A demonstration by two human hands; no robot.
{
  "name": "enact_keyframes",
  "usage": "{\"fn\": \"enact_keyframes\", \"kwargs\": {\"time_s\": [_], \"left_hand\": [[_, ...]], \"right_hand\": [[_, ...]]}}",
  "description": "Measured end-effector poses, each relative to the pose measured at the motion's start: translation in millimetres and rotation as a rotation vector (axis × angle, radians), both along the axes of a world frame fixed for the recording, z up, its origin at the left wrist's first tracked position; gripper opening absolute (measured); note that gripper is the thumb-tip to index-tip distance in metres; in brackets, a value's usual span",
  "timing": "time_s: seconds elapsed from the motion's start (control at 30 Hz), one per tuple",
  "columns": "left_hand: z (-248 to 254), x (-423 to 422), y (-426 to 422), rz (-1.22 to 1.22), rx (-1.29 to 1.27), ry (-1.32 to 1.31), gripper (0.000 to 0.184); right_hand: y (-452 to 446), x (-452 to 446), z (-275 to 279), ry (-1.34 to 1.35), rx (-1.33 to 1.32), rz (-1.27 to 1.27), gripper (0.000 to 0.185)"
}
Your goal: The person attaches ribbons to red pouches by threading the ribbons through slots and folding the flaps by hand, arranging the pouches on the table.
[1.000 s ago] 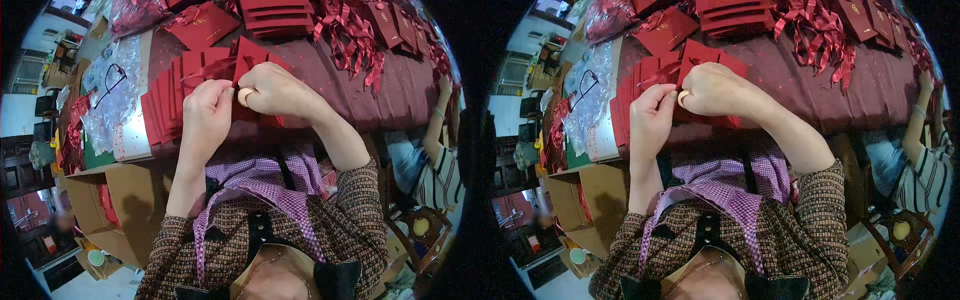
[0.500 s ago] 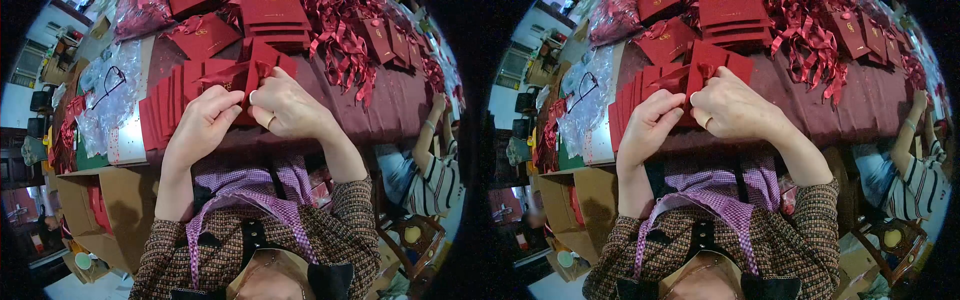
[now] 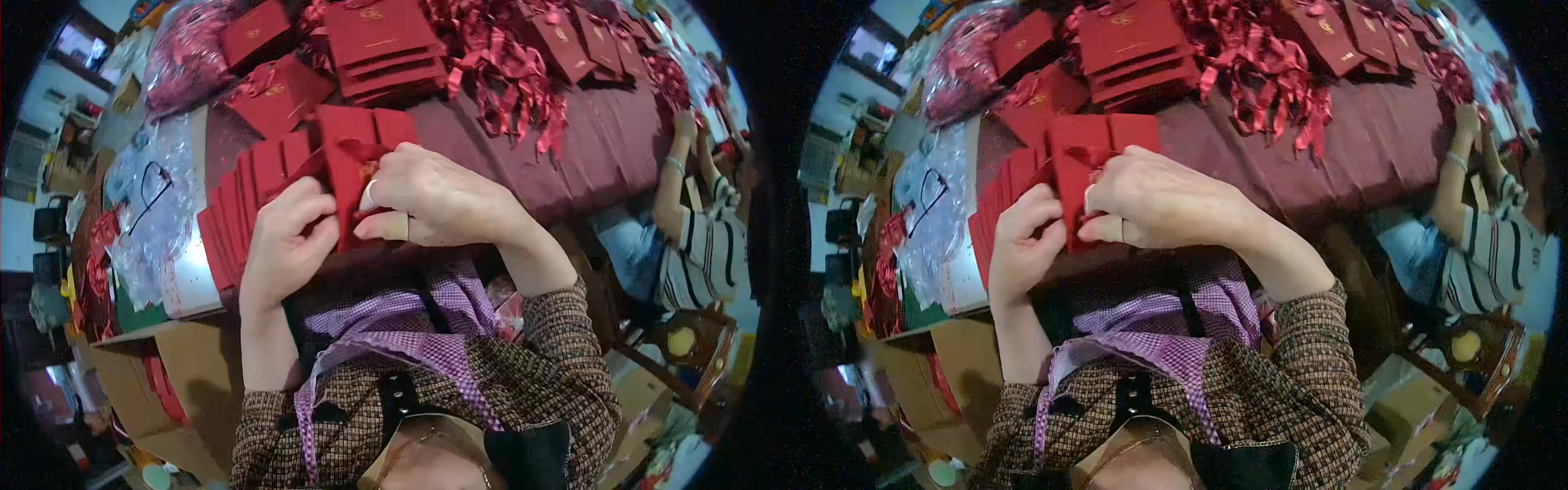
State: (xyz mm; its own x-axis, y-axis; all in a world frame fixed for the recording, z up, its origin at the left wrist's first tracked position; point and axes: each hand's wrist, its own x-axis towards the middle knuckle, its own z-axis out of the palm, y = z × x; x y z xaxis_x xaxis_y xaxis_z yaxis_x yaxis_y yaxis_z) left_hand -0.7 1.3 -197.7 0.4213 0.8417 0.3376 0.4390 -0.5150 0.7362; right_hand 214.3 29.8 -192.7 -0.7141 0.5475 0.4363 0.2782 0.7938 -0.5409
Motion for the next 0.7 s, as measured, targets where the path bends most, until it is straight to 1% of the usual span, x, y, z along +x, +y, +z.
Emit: {"fn": "enact_keyframes", "kwargs": {"time_s": [0.03, 0.07, 0.1, 0.17, 0.23, 0.3, 0.33, 0.37, 0.4, 0.43, 0.47, 0.5, 0.57, 0.63, 0.7], "left_hand": [[1.0, -0.2, -1.4, -0.008, -0.001, -0.005, 0.010], [2.5, -0.5, -2.4, -0.015, -0.003, -0.010, 0.010], [4.1, -1.9, -1.8, -0.059, -0.013, 0.030, 0.012], [-0.5, 4.5, -5.3, -0.057, -0.020, -0.056, 0.015], [0.5, 6.4, -10.2, -0.044, -0.091, -0.054, 0.019], [2.6, 8.6, -11.9, -0.061, -0.115, -0.094, 0.020], [1.4, 6.9, -11.2, -0.096, -0.132, -0.112, 0.018], [0.1, 6.3, -10.3, -0.130, -0.141, -0.131, 0.017], [-2.4, 8.1, -11.9, -0.125, -0.177, -0.214, 0.013], [-1.7, 6.2, -10.8, -0.134, -0.232, -0.239, 0.011], [-1.0, 3.6, -10.5, -0.143, -0.292, -0.261, 0.010], [-1.4, 6.7, -13.3, -0.099, -0.345, -0.316, 0.009], [-1.0, 4.0, -14.1, -0.092, -0.347, -0.283, 0.009], [4.4, 6.2, -15.0, -0.106, -0.367, -0.307, 0.012], [5.4, 3.8, -15.4, -0.124, -0.401, -0.317, 0.013]], "right_hand": [[-0.8, 2.4, 1.6, 0.110, -0.054, 0.022, 0.019], [-0.8, 4.9, 1.4, 0.200, -0.029, -0.024, 0.023], [2.3, 4.7, 1.1, 0.244, 0.037, -0.047, 0.026], [4.6, -1.3, 3.9, 0.312, 0.215, -0.056, 0.032], [2.9, -5.9, 3.0, 0.243, 0.280, 0.019, 0.032], [4.3, -7.6, -9.7, 0.226, 0.250, 0.053, 0.029], [4.9, -6.6, -9.5, 0.221, 0.226, 0.063, 0.027], [7.2, -5.4, -10.4, 0.233, 0.281, 0.048, 0.025], [6.8, -3.5, -6.1, 0.194, 0.250, 0.076, 0.025], [4.6, -2.5, -3.0, 0.158, 0.215, 0.103, 0.026], [4.8, -6.1, -10.7, 0.239, 0.249, 0.106, 0.027], [3.8, -5.4, -6.4, 0.215, 0.245, 0.129, 0.028], [1.5, -5.2, -1.9, 0.163, 0.239, 0.166, 0.030], [-0.5, -9.1, -7.6, 0.295, 0.272, 0.169, 0.030], [-0.8, -9.6, -7.1, 0.293, 0.292, 0.182, 0.029]]}}
